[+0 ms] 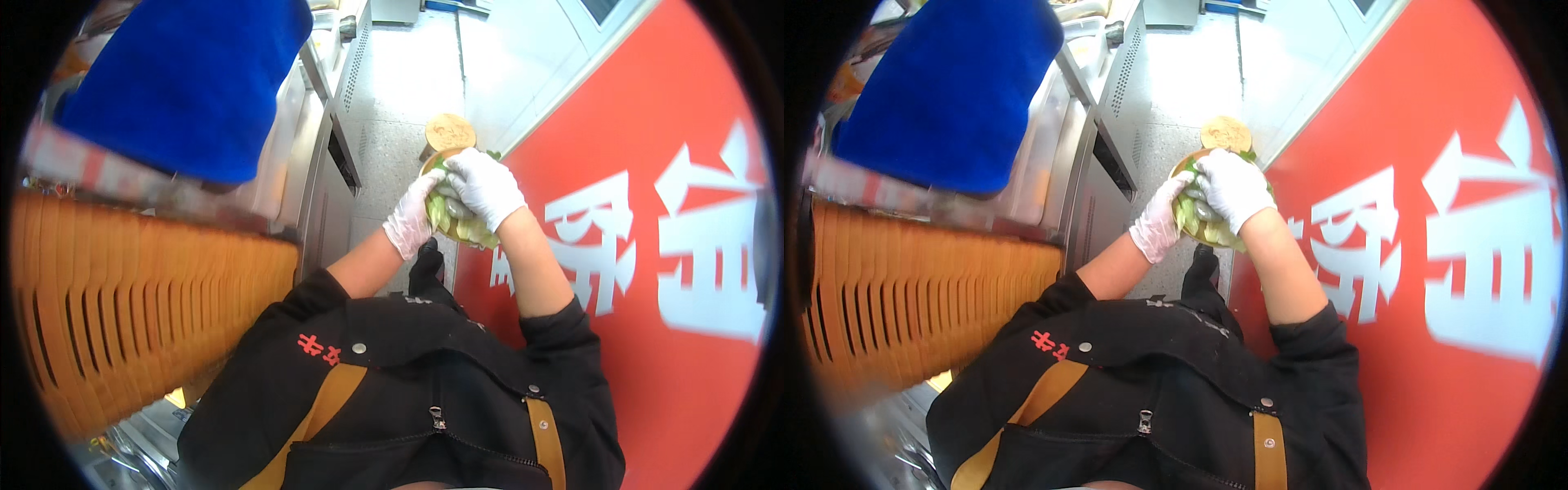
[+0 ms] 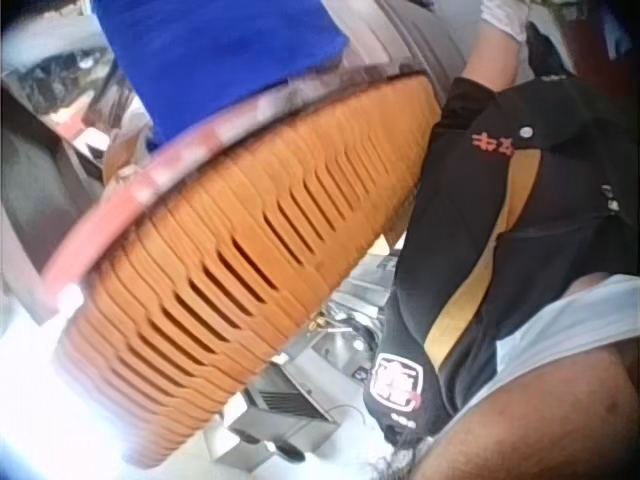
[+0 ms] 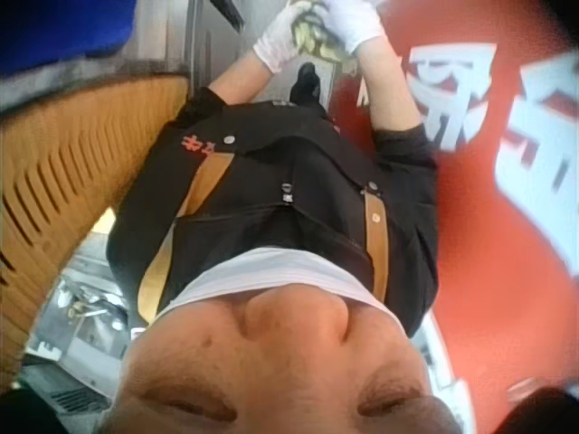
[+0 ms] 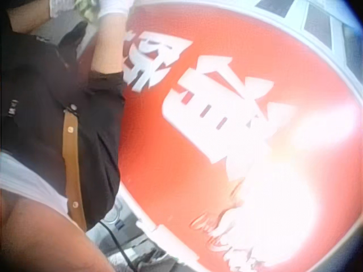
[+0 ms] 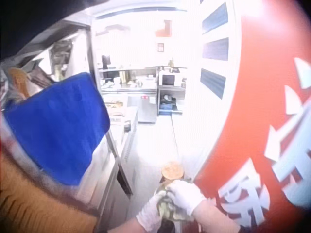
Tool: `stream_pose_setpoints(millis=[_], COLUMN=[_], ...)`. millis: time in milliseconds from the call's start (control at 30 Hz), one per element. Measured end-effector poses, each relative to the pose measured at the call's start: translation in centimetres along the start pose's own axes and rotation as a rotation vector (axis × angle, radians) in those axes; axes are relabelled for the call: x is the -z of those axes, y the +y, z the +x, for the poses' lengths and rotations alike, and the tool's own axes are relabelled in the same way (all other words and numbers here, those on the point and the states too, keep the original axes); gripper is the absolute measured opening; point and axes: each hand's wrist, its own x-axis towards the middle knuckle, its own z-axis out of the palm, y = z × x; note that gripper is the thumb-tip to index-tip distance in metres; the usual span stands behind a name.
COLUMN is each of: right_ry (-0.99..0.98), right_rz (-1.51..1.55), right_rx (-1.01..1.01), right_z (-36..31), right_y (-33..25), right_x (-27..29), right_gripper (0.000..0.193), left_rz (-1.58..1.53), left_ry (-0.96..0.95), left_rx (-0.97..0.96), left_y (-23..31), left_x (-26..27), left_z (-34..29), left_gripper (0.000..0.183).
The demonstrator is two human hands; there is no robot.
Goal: The person assembles several dishes by placing lettuce leaves on plates, adding sliced meat and shrimp, and arranging them on a stainless steel counter. They retrieve items from a refrigerator and use tongs to place food onto plates.
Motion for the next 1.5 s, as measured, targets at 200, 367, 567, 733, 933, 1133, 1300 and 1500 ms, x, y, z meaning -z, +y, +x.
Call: stream_pose_setpoints(millis=[200, 367, 567, 733, 933, 1133, 1300, 1500], right_ry=[-0.18, -0.177, -0.036, 0.076, 0.245, 0.293, 0.268, 0.013], right_rz=[1.192, 0.403, 0.272, 0.226, 0.19, 0.322, 0.369, 0.598], right_rx=[-0.175, 0.343, 0.378, 0.385, 0.275, 0.253, 0.331, 0.495], right_z=[15.5, 21.9, 31.1, 37.9, 41.9, 52.4, 64.5, 82.7], right_y=[8.2, 8.1, 12.1, 17.8, 21.4, 24.3, 25.4, 30.5], right_x=[5.9, 5.8, 2.7, 5.2, 6.3, 6.7, 5.3, 5.3], right_gripper=[0.038, 0.045, 0.02, 0.013, 0.016, 0.016, 0.014, 0.012], left_rz=[-0.004, 0.142, 0.113, 0.009, 0.055, -0.148, 0.059, 0.083], left_ry=[0.103, 0.131, -0.022, 0.077, 0.041, -0.146, -0.02, 0.286], left_rx=[-0.089, -0.231, -0.267, -0.242, -0.072, -0.094, -0.276, -0.431], left_y=[8.9, 14.1, 17.0, 19.5, 21.2, 26.4, 33.9, 43.1], left_x=[-1.3, -3.3, -4.7, -5.6, -7.5, -6.7, -3.5, -2.7], left_z=[13.5, 20.8, 30.4, 41.1, 48.1, 55.6, 63.3, 76.4], left_gripper=[0.044, 0.046, 0.043, 0.028, 0.033, 0.035, 0.034, 0.023])
